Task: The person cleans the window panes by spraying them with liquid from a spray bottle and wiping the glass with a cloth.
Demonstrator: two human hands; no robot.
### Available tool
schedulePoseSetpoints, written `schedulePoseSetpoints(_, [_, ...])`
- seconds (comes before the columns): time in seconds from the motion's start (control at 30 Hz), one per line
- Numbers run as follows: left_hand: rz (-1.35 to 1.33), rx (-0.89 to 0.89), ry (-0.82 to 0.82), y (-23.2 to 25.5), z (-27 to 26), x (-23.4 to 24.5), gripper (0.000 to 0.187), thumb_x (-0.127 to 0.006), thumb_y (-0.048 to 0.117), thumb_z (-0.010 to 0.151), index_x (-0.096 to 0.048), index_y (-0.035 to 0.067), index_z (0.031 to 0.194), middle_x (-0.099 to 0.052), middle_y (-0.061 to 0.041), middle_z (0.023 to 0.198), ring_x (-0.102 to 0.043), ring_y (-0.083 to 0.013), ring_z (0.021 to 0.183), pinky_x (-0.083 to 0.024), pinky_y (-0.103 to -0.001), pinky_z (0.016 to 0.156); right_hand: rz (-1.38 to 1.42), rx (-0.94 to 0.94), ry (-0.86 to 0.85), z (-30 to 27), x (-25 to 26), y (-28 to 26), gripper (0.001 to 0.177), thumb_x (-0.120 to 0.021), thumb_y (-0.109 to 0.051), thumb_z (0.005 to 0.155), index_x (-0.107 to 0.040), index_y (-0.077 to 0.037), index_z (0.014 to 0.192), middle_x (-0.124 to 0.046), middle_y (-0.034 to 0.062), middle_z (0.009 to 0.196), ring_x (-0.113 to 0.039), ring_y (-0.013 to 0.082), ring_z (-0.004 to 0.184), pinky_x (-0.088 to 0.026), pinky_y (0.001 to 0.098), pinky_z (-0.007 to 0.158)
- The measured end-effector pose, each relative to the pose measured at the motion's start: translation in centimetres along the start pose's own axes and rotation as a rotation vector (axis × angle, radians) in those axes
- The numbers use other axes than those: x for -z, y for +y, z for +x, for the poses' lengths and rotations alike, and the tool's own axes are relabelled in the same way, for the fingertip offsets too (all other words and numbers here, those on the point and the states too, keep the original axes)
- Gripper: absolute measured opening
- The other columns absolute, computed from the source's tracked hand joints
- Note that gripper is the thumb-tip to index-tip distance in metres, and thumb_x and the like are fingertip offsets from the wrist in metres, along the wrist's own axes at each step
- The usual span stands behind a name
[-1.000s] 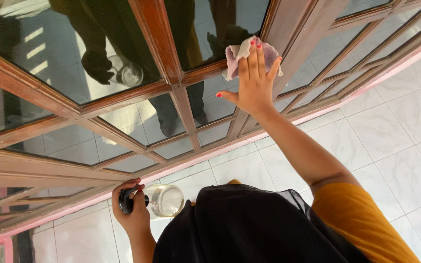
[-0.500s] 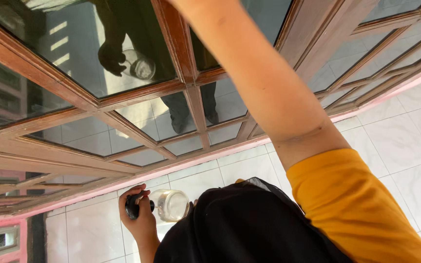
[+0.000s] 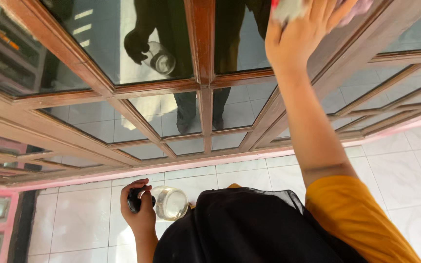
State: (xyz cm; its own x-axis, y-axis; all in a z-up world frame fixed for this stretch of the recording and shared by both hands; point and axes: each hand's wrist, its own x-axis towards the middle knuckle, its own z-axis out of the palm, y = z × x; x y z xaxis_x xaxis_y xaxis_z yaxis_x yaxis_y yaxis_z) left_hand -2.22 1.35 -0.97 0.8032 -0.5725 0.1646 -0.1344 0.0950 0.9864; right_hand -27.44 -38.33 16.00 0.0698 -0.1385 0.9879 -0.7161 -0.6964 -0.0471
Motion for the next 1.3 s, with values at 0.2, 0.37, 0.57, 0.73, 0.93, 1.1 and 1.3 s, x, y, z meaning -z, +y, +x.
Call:
schedulePoseSetpoints(0.2, [-0.008,-0.092,0.009,-0.3,-1.0,-0.4,0.026,-0.051,-0.016,0.087,-0.059,-0.001,0.106,-0.067,-0.013,0.112,-0.067,-0.0194,0.102,-0.056,-0.031,0.087,0.227,-0.159,-0.328,-14.6,1.6,-5.4,0.039,-0.058,-0.011,0.094,-0.067,-0.007,0.131,-0.058,0.0159,0.153,-0.040,0.0402,0.151,-0.002,0.0677,0.123])
schedulePoseSetpoints(0.37, [0.005,-0.026,0.036,1.8,-1.1,-1.1,0.027,-0.058,-0.014,0.082,-0.064,0.001,0.104,-0.070,-0.008,0.113,-0.063,-0.0149,0.090,-0.050,-0.027,0.067,0.667,-0.580,-0.376,-19.8,3.6,-8.0,0.038,-0.053,-0.002,0.100,-0.066,-0.006,0.135,-0.064,0.0122,0.149,-0.059,0.0336,0.143,-0.011,0.0586,0.133])
schedulePoseSetpoints(0.57, [0.064,-0.200,0.095,3.9,-1.1,2.7,0.026,-0.057,-0.013,0.083,-0.064,0.001,0.104,-0.069,-0.008,0.111,-0.066,-0.0154,0.098,-0.053,-0.025,0.081,1.433,-2.086,-0.601,-22.5,2.4,-16.1,0.040,-0.058,-0.028,0.100,-0.060,-0.005,0.133,-0.070,0.0089,0.123,-0.066,0.0281,0.113,-0.053,0.0462,0.098])
schedulePoseSetpoints(0.73, [0.084,-0.319,0.171,6.2,-0.7,9.8,0.027,-0.054,-0.013,0.084,-0.062,0.001,0.106,-0.067,-0.008,0.114,-0.067,-0.0171,0.107,-0.054,-0.027,0.092,1.491,-2.114,-1.065,-23.3,2.2,-26.4,0.046,-0.057,-0.032,0.097,-0.059,-0.006,0.134,-0.069,0.0125,0.125,-0.067,0.0286,0.112,-0.053,0.0447,0.096])
schedulePoseSetpoints(0.93, [0.097,-0.242,0.165,8.9,1.9,19.9,0.024,-0.055,-0.013,0.083,-0.063,0.000,0.102,-0.065,-0.010,0.112,-0.065,-0.0171,0.094,-0.053,-0.028,0.075,1.486,-1.720,-1.534,-25.4,2.5,-41.2,0.046,-0.058,-0.030,0.102,-0.058,0.000,0.136,-0.067,0.0136,0.130,-0.067,0.0231,0.114,-0.054,0.0379,0.099])
schedulePoseSetpoints(1.1, [0.048,-0.441,0.122,9.5,6.5,28.4,0.025,-0.054,-0.013,0.086,-0.061,-0.003,0.108,-0.063,-0.011,0.116,-0.064,-0.0182,0.109,-0.055,-0.031,0.100,1.544,-1.866,-1.796,-24.3,2.6,-52.7,0.048,-0.053,-0.034,0.102,-0.058,0.004,0.132,-0.067,0.0185,0.124,-0.069,0.0273,0.105,-0.055,0.0425,0.094])
schedulePoseSetpoints(1.3, [-0.022,-0.348,0.052,11.1,10.5,34.1,0.047,-0.063,-0.010,0.086,-0.058,0.000,0.132,-0.058,-0.013,0.138,-0.059,-0.0228,0.133,-0.047,-0.036,0.118,1.649,-1.304,-1.675,-21.2,1.9,-58.7,0.045,-0.054,-0.024,0.102,-0.050,-0.002,0.140,-0.064,0.0102,0.135,-0.063,0.0187,0.125,-0.050,0.0336,0.108])
